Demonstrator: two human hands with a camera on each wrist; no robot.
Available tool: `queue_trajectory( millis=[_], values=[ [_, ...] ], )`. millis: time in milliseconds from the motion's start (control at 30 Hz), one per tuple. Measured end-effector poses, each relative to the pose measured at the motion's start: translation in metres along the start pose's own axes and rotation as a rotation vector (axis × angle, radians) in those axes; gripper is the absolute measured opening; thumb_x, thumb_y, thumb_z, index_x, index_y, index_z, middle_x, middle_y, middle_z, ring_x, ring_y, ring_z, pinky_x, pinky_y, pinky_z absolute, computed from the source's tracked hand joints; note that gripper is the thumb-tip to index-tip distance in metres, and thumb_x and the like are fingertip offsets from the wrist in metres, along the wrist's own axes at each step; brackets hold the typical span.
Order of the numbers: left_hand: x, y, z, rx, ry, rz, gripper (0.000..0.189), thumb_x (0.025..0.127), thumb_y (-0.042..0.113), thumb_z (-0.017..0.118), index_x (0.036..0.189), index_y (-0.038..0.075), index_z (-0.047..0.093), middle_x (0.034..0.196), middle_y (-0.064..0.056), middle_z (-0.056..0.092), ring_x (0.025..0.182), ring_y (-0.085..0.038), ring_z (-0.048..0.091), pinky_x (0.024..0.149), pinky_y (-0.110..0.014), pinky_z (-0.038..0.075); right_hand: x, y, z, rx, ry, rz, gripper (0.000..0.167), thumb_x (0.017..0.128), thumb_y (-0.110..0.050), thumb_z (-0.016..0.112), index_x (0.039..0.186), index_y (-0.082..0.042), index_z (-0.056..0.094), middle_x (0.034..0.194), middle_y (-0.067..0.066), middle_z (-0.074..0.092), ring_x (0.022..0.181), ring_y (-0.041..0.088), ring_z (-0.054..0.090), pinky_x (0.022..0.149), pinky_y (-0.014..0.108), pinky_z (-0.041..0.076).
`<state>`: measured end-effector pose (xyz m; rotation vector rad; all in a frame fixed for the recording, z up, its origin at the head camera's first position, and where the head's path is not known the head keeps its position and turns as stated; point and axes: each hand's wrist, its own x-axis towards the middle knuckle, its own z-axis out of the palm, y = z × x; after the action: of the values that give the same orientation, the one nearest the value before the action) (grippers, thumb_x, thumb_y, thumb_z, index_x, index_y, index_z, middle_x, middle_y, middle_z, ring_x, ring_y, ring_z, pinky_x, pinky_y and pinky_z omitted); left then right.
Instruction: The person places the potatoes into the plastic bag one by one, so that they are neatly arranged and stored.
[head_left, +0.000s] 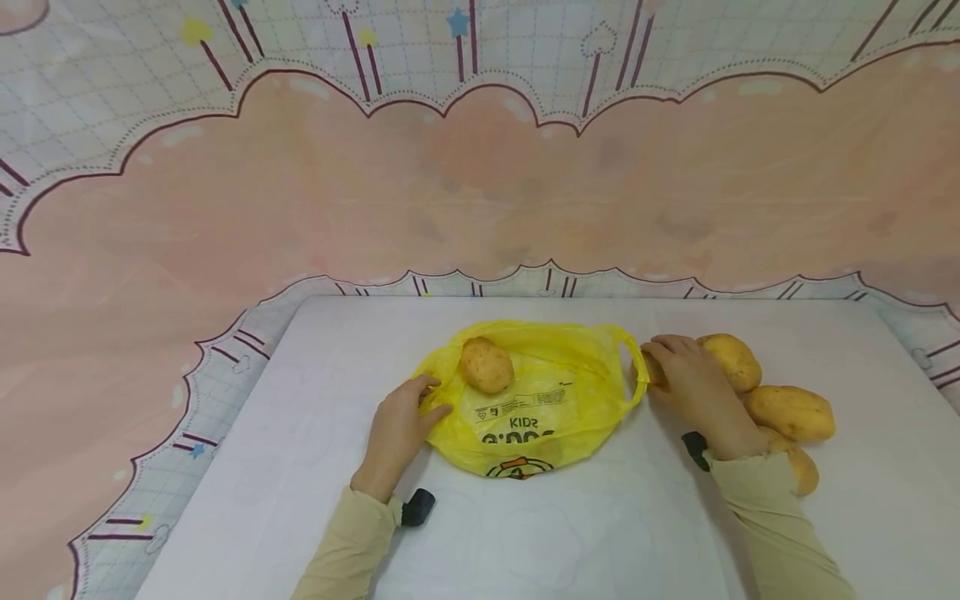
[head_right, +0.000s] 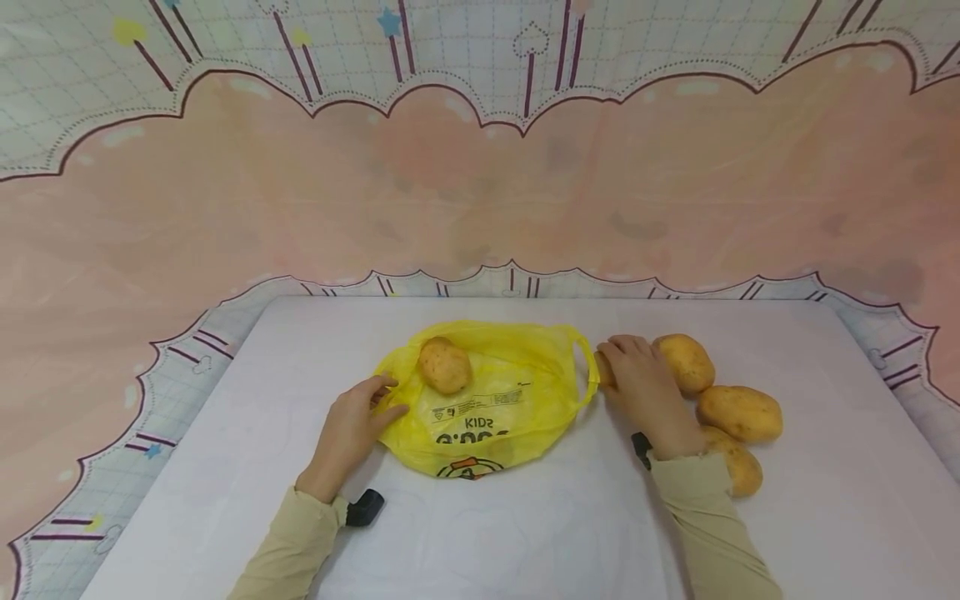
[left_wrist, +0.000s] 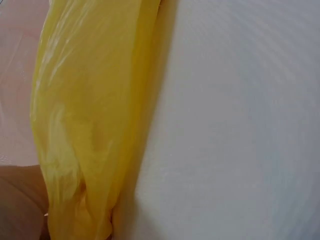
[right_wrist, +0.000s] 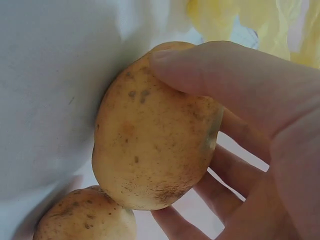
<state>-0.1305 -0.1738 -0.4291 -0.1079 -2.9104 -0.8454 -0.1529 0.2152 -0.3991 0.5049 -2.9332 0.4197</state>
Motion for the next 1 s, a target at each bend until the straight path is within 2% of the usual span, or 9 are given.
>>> queue_trajectory(
  millis=[133,667,1000],
  values=[
    [0.0,0.0,0.001,0.015,-0.006,0.007,0.041,0.083,0.02,0.081,0.118,0.005,0.067,0.11,-0.013,0.071,0.102,-0.029,0.067,0.09,-0.045,0.054,0.0,0.001,0.0,-0.005,0.03,0.001,0.046,0.082,-0.012,0.08,0.121,0.006,0.064,0.123,0.028,0.06,0.119,0.047,0.051,0.104,0.062,0.04],
    [-0.002,-0.003,-0.001,0.008,0.001,0.024,0.04,0.082,0.015,0.081,0.118,0.005,0.066,0.107,-0.012,0.071,0.1,-0.029,0.067,0.089,-0.045,0.055,0.004,-0.002,-0.006,0.026,0.084,-0.009,0.046,0.08,-0.015,0.081,0.12,0.002,0.066,0.119,0.027,0.062,0.112,0.047,0.055,0.095,0.062,0.047],
    [-0.001,-0.002,0.0,0.01,-0.019,0.028,0.039,0.083,0.013,0.08,0.119,0.005,0.066,0.109,-0.013,0.07,0.102,-0.029,0.067,0.09,-0.045,0.054,0.003,-0.005,-0.019,0.07,0.179,-0.041,0.052,0.075,-0.013,0.085,0.12,0.003,0.066,0.119,0.029,0.06,0.11,0.048,0.053,0.092,0.062,0.047]
  ],
)
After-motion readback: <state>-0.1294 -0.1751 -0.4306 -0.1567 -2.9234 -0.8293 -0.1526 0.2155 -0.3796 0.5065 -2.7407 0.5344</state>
